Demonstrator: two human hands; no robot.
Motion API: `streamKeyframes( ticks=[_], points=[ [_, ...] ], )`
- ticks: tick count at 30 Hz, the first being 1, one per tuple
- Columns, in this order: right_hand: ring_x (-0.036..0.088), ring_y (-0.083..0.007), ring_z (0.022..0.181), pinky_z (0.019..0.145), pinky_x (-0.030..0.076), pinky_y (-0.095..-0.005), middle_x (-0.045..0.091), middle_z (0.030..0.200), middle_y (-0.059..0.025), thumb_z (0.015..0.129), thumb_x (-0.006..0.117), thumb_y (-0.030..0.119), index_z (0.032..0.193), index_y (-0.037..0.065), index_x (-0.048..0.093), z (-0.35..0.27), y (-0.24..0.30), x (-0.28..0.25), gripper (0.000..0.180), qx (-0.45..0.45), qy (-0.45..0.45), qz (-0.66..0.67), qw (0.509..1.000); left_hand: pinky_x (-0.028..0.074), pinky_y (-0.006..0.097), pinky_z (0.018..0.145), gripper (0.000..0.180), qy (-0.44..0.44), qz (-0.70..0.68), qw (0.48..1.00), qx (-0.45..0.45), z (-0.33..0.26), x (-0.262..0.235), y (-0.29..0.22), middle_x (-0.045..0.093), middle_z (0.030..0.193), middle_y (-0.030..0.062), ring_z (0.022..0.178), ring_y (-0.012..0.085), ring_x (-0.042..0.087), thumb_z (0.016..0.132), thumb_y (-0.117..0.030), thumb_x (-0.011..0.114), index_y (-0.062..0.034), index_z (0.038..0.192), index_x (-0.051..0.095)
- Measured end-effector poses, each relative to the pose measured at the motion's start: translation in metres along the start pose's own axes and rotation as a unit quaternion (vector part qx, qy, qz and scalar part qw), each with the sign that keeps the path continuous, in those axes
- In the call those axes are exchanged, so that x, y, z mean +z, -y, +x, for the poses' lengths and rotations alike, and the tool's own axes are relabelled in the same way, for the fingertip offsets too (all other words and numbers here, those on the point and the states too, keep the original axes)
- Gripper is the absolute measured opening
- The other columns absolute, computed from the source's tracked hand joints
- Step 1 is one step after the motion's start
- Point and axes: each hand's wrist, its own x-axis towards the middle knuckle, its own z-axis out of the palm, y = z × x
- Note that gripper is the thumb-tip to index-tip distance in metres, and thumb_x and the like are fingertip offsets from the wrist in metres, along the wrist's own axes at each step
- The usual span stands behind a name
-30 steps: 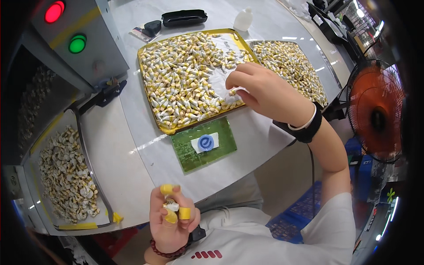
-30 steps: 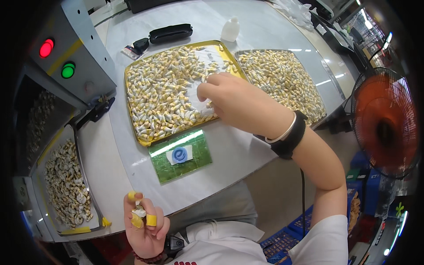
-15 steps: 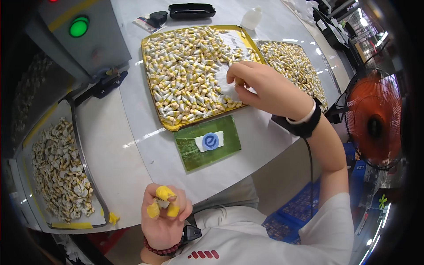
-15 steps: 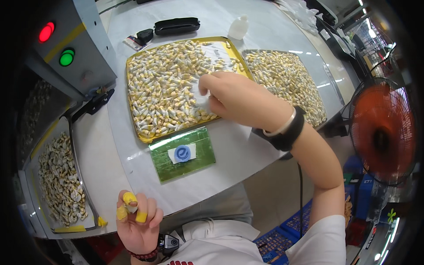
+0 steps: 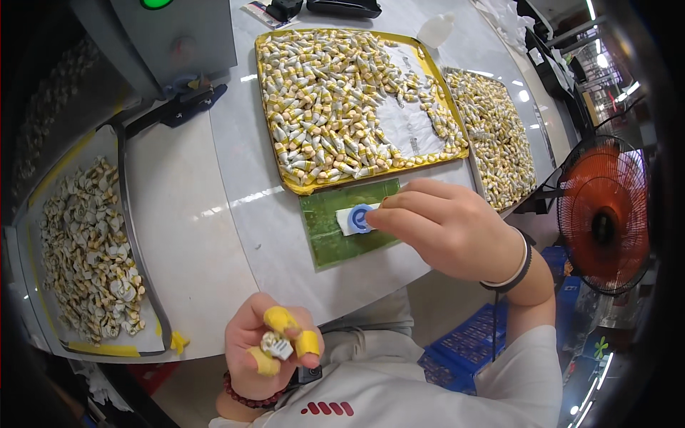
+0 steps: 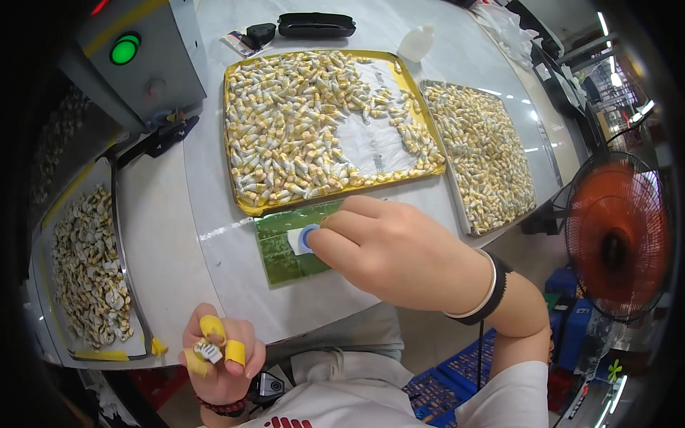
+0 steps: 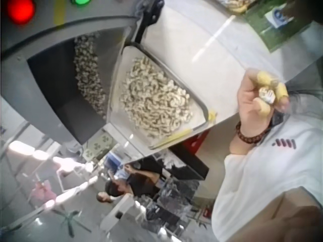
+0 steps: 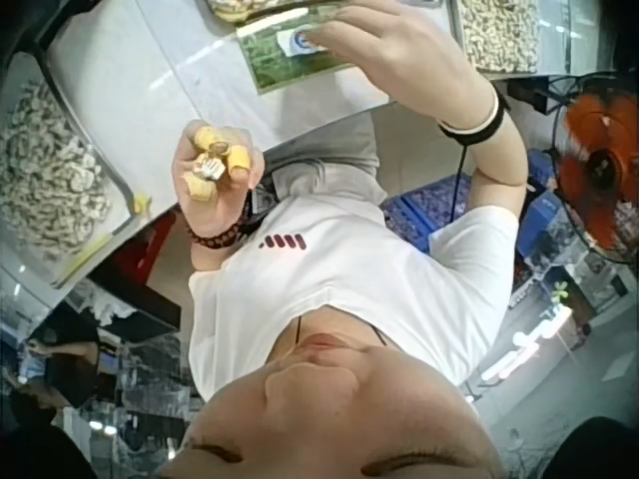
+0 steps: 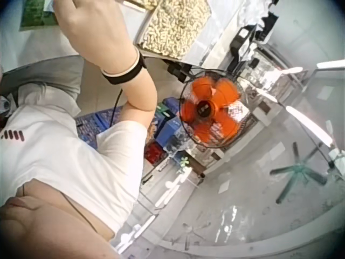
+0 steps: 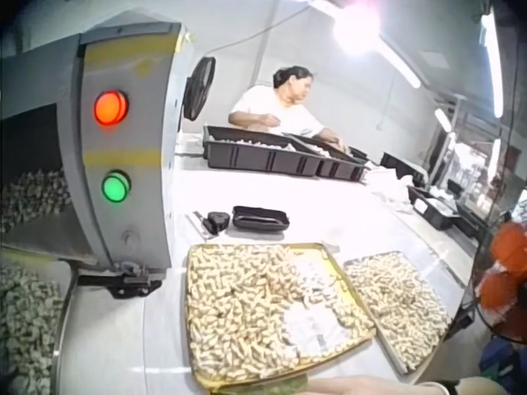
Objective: The person repeatedly picks up small snail-like items from a tray, peels off the outer shell by hand, and places the peeled contents into a nearby machine hopper. The process is continuous and repetitive, with the person handling items one at a time.
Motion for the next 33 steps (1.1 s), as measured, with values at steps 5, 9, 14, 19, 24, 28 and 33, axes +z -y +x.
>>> streamKeyframes(
  ticks=[5, 9, 14, 19, 24, 28, 33],
  points=[
    [0.054, -0.0230, 0.063, 0.055, 0.045, -0.0331, 0.053, 0.070, -0.0073, 0.067, 0.062, -0.004, 0.084, 0.003, 0.059, 0.004, -0.002, -0.001, 0.019, 0.013, -0.010, 0.038, 0.999, 0.046, 0.027, 0.060, 0.051, 0.034, -0.044, 0.998, -0.019, 0.000, 0.000, 0.002, 0.057, 0.078, 0.0129, 0.066, 0.0181, 0.056, 0.071, -0.039, 0.074, 0.0022, 0.090, 0.052],
    [0.054, -0.0245, 0.060, 0.054, 0.045, -0.0325, 0.053, 0.068, -0.0071, 0.064, 0.061, -0.006, 0.081, 0.004, 0.059, 0.003, 0.000, -0.005, 0.019, 0.037, -0.002, 0.107, 0.994, 0.048, 0.027, 0.063, 0.052, 0.028, -0.004, 0.999, -0.039, -0.001, -0.001, 0.001, 0.059, 0.082, 0.0127, 0.073, 0.0179, 0.059, 0.068, -0.036, 0.077, 0.0028, 0.093, 0.054],
    [0.056, -0.0239, 0.060, 0.053, 0.045, -0.0312, 0.056, 0.070, -0.0076, 0.066, 0.061, -0.008, 0.083, 0.003, 0.060, -0.002, 0.001, -0.002, 0.020, 0.083, -0.031, 0.180, 0.980, 0.048, 0.028, 0.065, 0.052, 0.040, -0.046, 0.997, -0.055, 0.001, -0.006, 0.002, 0.060, 0.084, 0.0122, 0.075, 0.0178, 0.060, 0.067, -0.034, 0.079, 0.0029, 0.094, 0.055],
    [0.057, -0.0283, 0.065, 0.057, 0.046, -0.0365, 0.056, 0.071, -0.0095, 0.068, 0.061, -0.001, 0.084, 0.004, 0.057, -0.002, -0.002, 0.002, 0.018, 0.081, -0.023, 0.157, 0.984, 0.051, 0.029, 0.069, 0.050, 0.058, -0.048, 0.996, -0.058, 0.002, -0.009, 0.002, 0.060, 0.087, 0.0133, 0.078, 0.0188, 0.061, 0.066, -0.030, 0.080, 0.0041, 0.093, 0.057],
    [0.058, -0.0237, 0.065, 0.058, 0.048, -0.0318, 0.058, 0.073, -0.0082, 0.068, 0.065, -0.003, 0.086, 0.003, 0.061, 0.000, 0.000, 0.005, 0.020, 0.039, -0.035, 0.055, 0.997, 0.052, 0.029, 0.071, 0.049, 0.069, -0.080, 0.991, -0.079, 0.000, -0.008, 0.000, 0.061, 0.089, 0.0139, 0.079, 0.0191, 0.062, 0.065, -0.028, 0.080, 0.0048, 0.094, 0.057],
    [0.058, -0.0239, 0.070, 0.061, 0.048, -0.0335, 0.057, 0.079, -0.0081, 0.065, 0.064, -0.004, 0.086, 0.003, 0.061, 0.000, -0.001, 0.003, 0.022, 0.027, -0.003, 0.039, 0.999, 0.052, 0.028, 0.069, 0.052, 0.067, -0.058, 0.992, -0.087, 0.000, -0.010, 0.000, 0.061, 0.090, 0.0142, 0.077, 0.0183, 0.062, 0.066, -0.033, 0.080, 0.0046, 0.095, 0.057],
    [0.057, -0.0243, 0.072, 0.063, 0.047, -0.0338, 0.056, 0.080, -0.0076, 0.064, 0.065, -0.003, 0.085, 0.003, 0.062, 0.001, 0.002, 0.006, 0.022, 0.039, 0.012, 0.035, 0.999, 0.051, 0.026, 0.066, 0.057, 0.041, -0.087, 0.982, -0.166, 0.000, -0.010, -0.002, 0.062, 0.092, 0.0138, 0.076, 0.0165, 0.062, 0.068, -0.039, 0.076, 0.0047, 0.098, 0.055]
  ],
)
